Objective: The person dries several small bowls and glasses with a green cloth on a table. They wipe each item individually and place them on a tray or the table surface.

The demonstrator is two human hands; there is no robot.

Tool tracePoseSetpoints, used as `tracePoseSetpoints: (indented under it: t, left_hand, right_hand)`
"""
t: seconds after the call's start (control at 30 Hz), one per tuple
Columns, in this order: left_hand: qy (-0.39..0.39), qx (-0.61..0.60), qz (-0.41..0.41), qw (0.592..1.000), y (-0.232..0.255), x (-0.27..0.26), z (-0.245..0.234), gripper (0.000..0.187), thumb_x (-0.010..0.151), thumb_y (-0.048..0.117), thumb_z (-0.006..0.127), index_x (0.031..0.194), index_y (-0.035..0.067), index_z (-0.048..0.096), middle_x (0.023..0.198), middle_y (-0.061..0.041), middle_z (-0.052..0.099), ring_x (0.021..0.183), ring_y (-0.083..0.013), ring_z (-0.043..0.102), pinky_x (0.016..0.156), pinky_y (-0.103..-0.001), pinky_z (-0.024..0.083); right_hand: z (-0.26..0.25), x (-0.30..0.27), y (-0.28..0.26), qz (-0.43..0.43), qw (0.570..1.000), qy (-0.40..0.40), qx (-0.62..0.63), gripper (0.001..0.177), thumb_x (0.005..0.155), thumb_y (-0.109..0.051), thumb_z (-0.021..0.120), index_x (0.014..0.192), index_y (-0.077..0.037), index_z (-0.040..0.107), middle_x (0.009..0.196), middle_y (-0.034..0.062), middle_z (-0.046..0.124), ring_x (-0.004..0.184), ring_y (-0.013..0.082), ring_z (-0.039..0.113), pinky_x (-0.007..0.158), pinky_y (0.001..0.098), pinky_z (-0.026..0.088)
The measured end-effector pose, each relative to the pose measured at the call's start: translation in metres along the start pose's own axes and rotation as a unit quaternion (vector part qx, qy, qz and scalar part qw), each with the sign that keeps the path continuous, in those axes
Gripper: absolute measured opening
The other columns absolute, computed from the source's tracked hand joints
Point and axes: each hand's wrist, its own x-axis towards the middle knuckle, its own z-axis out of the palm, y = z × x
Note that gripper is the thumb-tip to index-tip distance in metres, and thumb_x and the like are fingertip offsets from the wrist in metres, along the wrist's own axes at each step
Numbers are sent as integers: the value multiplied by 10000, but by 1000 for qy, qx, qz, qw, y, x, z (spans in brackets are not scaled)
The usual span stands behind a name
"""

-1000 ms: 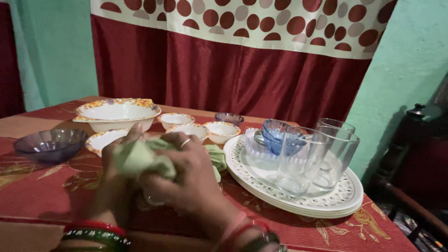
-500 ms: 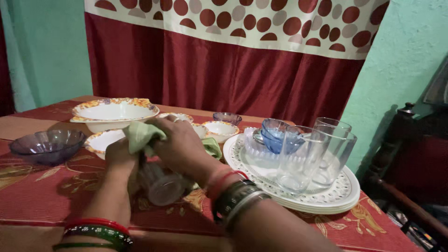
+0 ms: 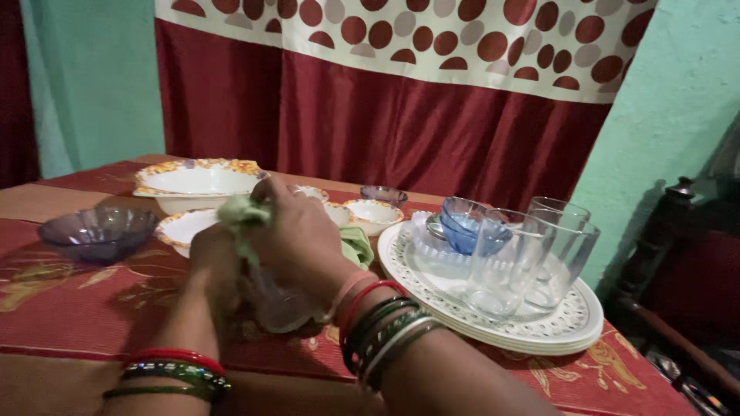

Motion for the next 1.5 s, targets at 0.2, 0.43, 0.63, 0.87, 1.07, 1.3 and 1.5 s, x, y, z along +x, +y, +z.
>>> tracePoseSetpoints:
  t: [0.2, 0.43, 0.63, 0.87, 1.07, 1.3, 1.5]
  left_hand:
    - [-23, -38, 11, 999, 7, -13, 6, 367, 1019, 350, 537, 1068, 27, 706, 838, -81, 709, 656, -170, 671, 577, -351, 543]
    - [6, -48, -56, 997, -3, -6, 11, 361, 1033, 339, 509, 1082, 19, 669, 933, -121, 703, 749, -192, 689, 668, -361, 580]
    - [19, 405, 107, 908, -46, 69, -34, 339, 1076, 260, 451, 1163, 30, 683, 1095, -127, 720, 933, -239, 686, 816, -383, 524]
    - [69, 74, 35, 994, -77, 100, -55, 275, 926, 404, 737, 962, 131, 756, 936, 46, 715, 807, -85, 614, 738, -259, 484]
    - [100, 186, 4, 977, -70, 87, -45, 496, 1010, 507, 712, 924, 24, 636, 810, -87, 600, 636, -177, 524, 595, -350, 457]
    - [93, 166, -2, 982, -48, 74, -32, 438, 907, 533, 696, 1056, 125, 751, 1071, -90, 704, 910, -188, 639, 777, -325, 505]
    - [100, 225, 15, 969, -49, 70, -30, 539, 956, 578, 697, 995, 42, 661, 965, -126, 638, 854, -199, 601, 802, -341, 493]
  right_hand:
    - [-6, -17, 13, -231, 971, 57, -22, 365, 788, -195, 652, 1132, -181, 776, 1175, 94, 746, 1003, 395, 658, 853, 487, 547]
    - [-16, -59, -3, -202, 975, 25, -89, 264, 825, -385, 679, 924, -169, 794, 1088, 67, 744, 976, 335, 633, 778, 503, 515]
    - [20, 15, 20, -92, 996, 22, 4, 295, 889, -325, 656, 1120, -155, 723, 978, 149, 726, 982, 391, 652, 852, 526, 510]
    - [-10, -28, 38, -140, 985, -6, 101, 215, 882, -309, 714, 1026, -153, 745, 1048, 118, 750, 926, 322, 739, 830, 430, 570]
    - [-32, -73, 36, -196, 979, 15, 62, 251, 785, -339, 775, 977, -179, 754, 991, 94, 751, 958, 312, 720, 875, 426, 561]
    - [13, 22, 35, 77, 990, -51, 106, 365, 859, -399, 676, 1146, -186, 748, 967, 140, 780, 873, 316, 779, 805, 440, 593]
    - [6, 0, 41, 47, 997, 6, 63, 405, 914, -448, 654, 1176, -147, 724, 1097, 185, 702, 959, 359, 705, 844, 474, 539]
